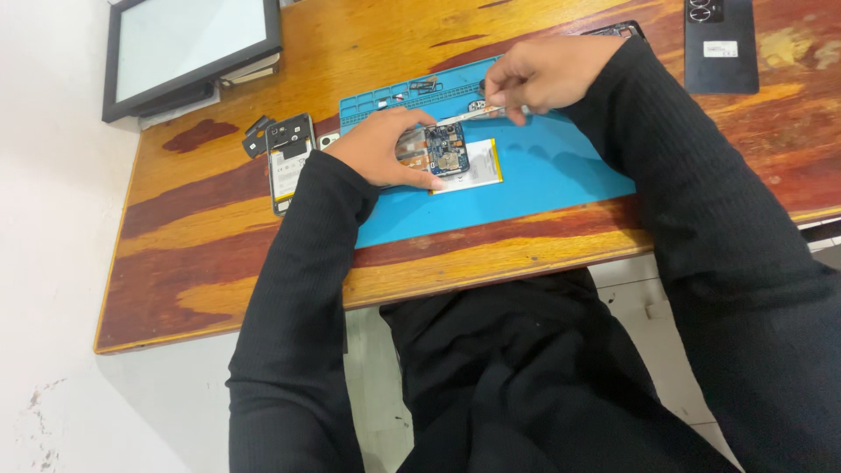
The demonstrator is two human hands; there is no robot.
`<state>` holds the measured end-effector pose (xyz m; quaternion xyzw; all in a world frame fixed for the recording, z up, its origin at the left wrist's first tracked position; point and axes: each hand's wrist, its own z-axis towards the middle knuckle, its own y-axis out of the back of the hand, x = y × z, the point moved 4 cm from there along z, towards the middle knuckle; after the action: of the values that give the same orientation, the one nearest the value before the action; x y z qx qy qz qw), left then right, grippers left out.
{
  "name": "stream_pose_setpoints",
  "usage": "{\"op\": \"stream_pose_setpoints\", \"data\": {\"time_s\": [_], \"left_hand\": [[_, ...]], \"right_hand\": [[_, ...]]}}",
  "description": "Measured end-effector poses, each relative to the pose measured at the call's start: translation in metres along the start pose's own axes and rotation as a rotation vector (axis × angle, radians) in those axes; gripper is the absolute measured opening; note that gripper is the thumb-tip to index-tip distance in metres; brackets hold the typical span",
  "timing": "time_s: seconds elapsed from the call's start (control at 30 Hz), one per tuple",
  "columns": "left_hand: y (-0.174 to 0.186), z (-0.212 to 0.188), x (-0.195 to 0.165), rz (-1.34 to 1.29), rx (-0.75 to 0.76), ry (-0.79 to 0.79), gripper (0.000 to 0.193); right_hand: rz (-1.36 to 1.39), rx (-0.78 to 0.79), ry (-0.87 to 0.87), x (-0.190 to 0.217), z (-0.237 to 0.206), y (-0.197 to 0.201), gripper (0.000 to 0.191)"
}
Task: The person disassembles a smartphone by removing screws, prying open the case, and detaching internal components. They use a screwdriver and a prying tool to separate the back cover, remove the battery, and disconnect the motherboard from the frame.
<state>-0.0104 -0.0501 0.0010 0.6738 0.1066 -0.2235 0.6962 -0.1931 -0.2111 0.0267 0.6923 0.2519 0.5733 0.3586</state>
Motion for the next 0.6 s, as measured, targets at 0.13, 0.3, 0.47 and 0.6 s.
{"op": "stream_pose_setpoints", "data": {"time_s": [0.13,0.3,0.47,0.6], "left_hand": [[-0.001,0.000,-0.002,0.020,-0.025,-0.055,0.094],[-0.002,0.000,-0.005,0.024,-0.024,-0.055,0.090],[-0.001,0.000,-0.007,0.015,-0.022,-0.063,0.090],[-0.002,0.002,-0.005,0.005,-0.015,-0.062,0.091]], "right_hand": [[-0.136,-0.007,-0.120,-0.005,0.002,-0.002,0.032],[-0.189,-0.024,-0.060,0.001,0.009,-0.012,0.035],[-0.281,0.011,-0.046,-0.001,0.014,-0.021,0.033],[-0.286,0.022,-0.069,-0.001,0.016,-0.024,0.034]]}}
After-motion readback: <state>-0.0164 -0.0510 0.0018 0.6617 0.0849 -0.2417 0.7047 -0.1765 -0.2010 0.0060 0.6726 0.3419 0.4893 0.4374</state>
